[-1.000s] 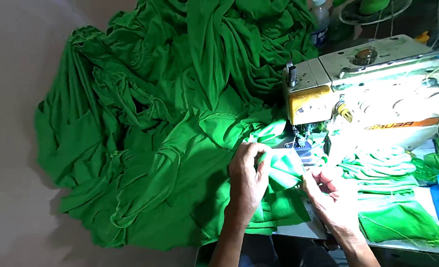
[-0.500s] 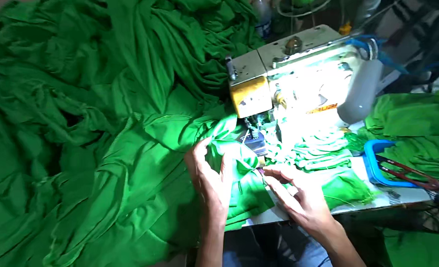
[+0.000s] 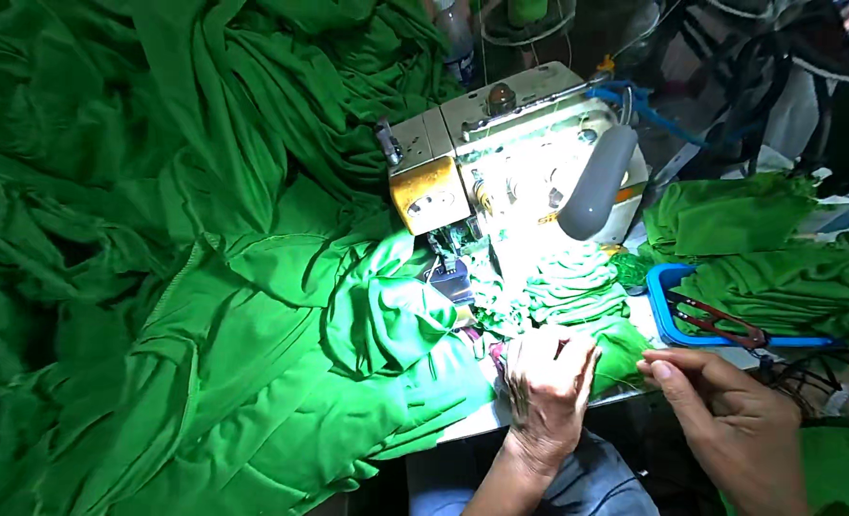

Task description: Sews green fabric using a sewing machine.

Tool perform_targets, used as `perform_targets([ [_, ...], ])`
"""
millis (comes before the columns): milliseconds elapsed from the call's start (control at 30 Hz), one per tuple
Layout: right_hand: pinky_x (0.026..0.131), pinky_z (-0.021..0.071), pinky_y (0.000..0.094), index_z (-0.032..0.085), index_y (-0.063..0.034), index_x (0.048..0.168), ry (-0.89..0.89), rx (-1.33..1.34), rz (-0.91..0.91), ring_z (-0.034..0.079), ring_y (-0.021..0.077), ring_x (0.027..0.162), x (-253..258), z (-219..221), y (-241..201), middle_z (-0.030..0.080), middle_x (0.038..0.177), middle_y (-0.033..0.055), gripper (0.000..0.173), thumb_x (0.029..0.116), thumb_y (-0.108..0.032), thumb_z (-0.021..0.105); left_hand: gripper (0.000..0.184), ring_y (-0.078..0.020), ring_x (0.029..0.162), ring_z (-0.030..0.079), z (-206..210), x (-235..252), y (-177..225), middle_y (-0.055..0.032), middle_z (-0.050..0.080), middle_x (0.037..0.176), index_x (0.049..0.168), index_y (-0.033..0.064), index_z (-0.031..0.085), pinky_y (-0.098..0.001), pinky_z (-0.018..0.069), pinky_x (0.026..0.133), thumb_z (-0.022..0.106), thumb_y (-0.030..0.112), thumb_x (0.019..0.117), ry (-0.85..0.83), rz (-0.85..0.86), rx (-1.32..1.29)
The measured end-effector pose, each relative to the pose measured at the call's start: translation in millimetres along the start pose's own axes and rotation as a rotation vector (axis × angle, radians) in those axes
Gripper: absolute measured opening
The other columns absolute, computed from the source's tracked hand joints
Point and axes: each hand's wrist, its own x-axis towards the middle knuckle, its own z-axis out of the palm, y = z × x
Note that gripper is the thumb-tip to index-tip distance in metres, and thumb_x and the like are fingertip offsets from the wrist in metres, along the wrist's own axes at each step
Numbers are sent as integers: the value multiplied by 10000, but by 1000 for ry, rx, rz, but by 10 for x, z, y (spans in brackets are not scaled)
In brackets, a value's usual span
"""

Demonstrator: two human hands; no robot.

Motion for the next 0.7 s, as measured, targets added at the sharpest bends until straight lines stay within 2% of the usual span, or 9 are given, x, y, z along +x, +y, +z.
perform_targets([
  [100,758,562,108,726,6,989,-8,9,17,675,-67,832,-36,27,39,738,914,-12,232,976,-185,595,59,-176,788,674,28,-17,-3,-68,722,821,842,102,808,-300,525,745,759,134,840,46,54,25],
  [233,749,550,95,719,13,1000,-1,2,-8,661,-78,822,13,10,30,732,916,-8,253,987,-204,591,47,-199,776,683,1,38,69,-78,718,791,803,62,753,-317,530,742,716,87,815,7,84,-16],
  [333,764,491,73,734,2,1003,12,-77,-84,617,-80,860,127,3,-26,711,940,32,310,1012,-260,567,65,-204,691,665,-139,117,184,-72,680,707,790,33,705,-333,517,682,663,57,833,-89,90,-37],
  [400,852,475,125,755,-38,1002,-34,-98,-157,607,-26,967,233,20,-72,699,984,50,370,1038,-326,527,58,-199,655,665,-324,197,249,-80,664,697,817,17,688,-315,530,620,651,40,855,-227,108,-98],
  [467,969,463,255,753,-112,975,-170,-26,-212,599,51,1080,331,63,-84,696,1025,15,481,1075,-464,441,48,-188,658,649,-546,283,281,-102,653,720,864,-10,668,-290,518,613,630,17,874,-356,90,-260],
  [500,988,436,284,724,-154,944,-280,31,-231,575,52,1098,369,89,-94,681,1030,-24,538,1080,-531,364,52,-184,687,647,-663,319,271,-120,654,745,885,-28,658,-276,518,641,616,2,882,-397,76,-350],
  [567,982,402,243,642,-169,875,-509,196,-283,542,12,1095,403,162,-142,645,1013,-59,603,1070,-593,261,61,-145,732,631,-889,356,191,-131,642,768,884,-47,634,-231,508,687,593,-6,901,-404,32,-476],
  [633,988,400,203,574,-127,789,-695,449,-337,532,3,1139,381,276,-199,633,1038,-30,595,1074,-577,309,87,-50,794,607,-1108,333,31,-92,629,818,927,-68,595,-171,492,743,550,6,928,-397,-80,-646],
  [700,949,435,142,555,-144,782,-801,682,-326,542,-44,1113,324,418,-272,626,1048,-68,450,1053,-495,483,32,78,807,574,-1254,244,-148,70,592,843,976,37,531,-115,487,745,523,68,978,-372,-244,-835],
])
